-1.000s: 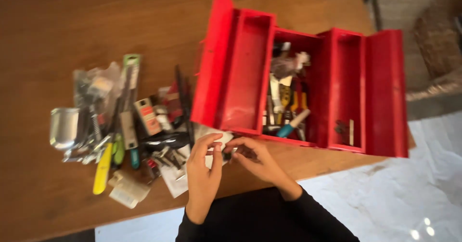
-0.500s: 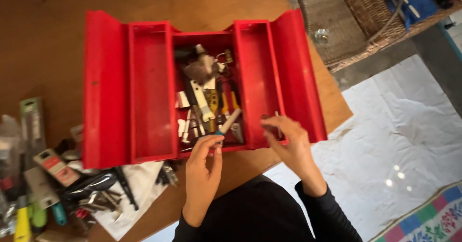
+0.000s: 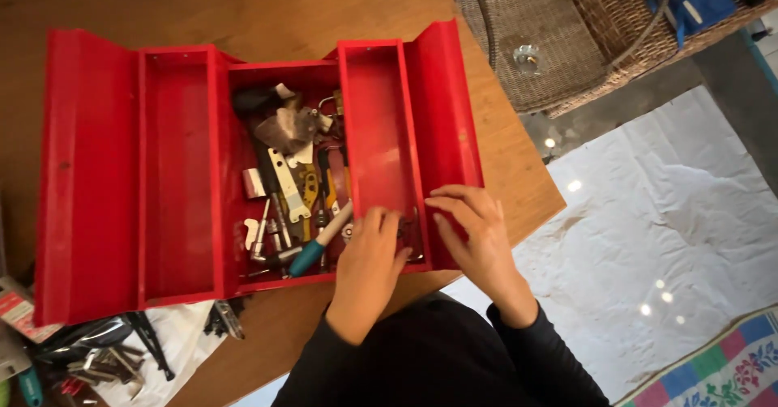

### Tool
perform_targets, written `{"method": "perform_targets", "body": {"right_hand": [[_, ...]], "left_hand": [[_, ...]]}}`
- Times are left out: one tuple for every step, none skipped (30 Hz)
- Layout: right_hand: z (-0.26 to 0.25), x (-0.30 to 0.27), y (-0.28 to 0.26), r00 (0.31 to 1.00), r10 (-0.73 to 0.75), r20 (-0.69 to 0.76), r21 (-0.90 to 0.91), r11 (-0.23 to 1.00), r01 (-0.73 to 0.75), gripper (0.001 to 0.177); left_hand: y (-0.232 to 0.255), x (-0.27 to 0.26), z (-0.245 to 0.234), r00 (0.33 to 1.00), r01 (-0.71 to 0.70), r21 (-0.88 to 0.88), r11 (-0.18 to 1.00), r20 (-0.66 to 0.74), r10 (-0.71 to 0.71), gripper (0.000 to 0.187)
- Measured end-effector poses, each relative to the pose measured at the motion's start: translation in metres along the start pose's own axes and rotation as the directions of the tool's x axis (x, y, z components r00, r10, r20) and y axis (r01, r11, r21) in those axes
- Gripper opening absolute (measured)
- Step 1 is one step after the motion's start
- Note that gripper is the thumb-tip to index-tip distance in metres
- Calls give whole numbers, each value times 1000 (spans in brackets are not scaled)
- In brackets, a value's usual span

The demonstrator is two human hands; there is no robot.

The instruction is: Emptying a red metal toolbox by placing tools and hardware onto a wooden table

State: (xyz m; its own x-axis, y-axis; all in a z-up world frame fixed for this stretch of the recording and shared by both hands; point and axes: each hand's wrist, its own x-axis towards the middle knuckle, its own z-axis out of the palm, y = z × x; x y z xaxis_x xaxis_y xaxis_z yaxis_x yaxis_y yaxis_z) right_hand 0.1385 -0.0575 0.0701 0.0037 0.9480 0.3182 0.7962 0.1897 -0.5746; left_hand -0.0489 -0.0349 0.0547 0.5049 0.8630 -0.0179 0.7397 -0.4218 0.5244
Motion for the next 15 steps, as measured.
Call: {"method": "perform_targets", "body": {"right_hand": [[-3, 0, 0, 1000, 3, 1, -1, 1000, -3, 22], [-5, 1, 0, 1000, -7, 4, 52, 999, 7, 22], [-8, 3, -1, 1000, -17, 6, 105, 994, 16, 23], [-8, 3, 0, 1000, -18, 3, 105, 994, 18, 23], [-8, 3, 1, 1000, -19, -1, 116, 993, 19, 23], [-8, 1, 2, 1000, -17, -3, 127, 992, 17, 23], [-7, 1, 3, 1000, -16, -5, 127, 992, 16, 23], [-7, 1, 4, 1000, -21, -2, 132, 991, 21, 24], [-7, 0, 5, 1000, -26, 1, 137, 990, 25, 25], [-7, 0, 5, 1000, -26, 1, 138, 990, 25, 25], [-7, 0, 5, 1000, -26, -1, 134, 991, 26, 25], [-7, 0, 5, 1000, -30, -2, 132, 991, 29, 26], [-7, 1, 4, 1000, -31, 0, 133, 991, 31, 26], [-7, 2, 4, 999, -37, -1, 143, 989, 37, 25], [-8, 2, 3, 999, -44, -2, 152, 987, 43, 25]], "left_hand": [[2, 8, 9, 1000, -1, -1, 1000, 3, 1, 48], [4, 17, 18, 996, 60, 56, 997, 62, -63, 53], [6, 26, 27, 985, 116, 116, 986, 117, -130, 59], [9, 29, 28, 985, 114, 118, 986, 115, -128, 59], [12, 31, 30, 984, 127, 149, 981, 104, -144, 57], [15, 33, 32, 983, 140, 180, 974, 94, -159, 55], [11, 35, 40, 983, 138, 181, 974, 95, -157, 55], [8, 36, 47, 983, 142, 190, 972, 88, -161, 52], [4, 36, 55, 983, 146, 198, 969, 82, -165, 49], [4, 37, 57, 983, 146, 199, 969, 82, -165, 49], [3, 37, 58, 984, 141, 208, 968, 78, -160, 49], [2, 38, 59, 985, 138, 216, 967, 72, -157, 49], [0, 39, 62, 985, 141, 216, 966, 71, -160, 49], [-1, 41, 65, 977, 152, 211, 966, 115, -179, 54], [-3, 43, 68, 967, 164, 206, 965, 159, -198, 59]]}}
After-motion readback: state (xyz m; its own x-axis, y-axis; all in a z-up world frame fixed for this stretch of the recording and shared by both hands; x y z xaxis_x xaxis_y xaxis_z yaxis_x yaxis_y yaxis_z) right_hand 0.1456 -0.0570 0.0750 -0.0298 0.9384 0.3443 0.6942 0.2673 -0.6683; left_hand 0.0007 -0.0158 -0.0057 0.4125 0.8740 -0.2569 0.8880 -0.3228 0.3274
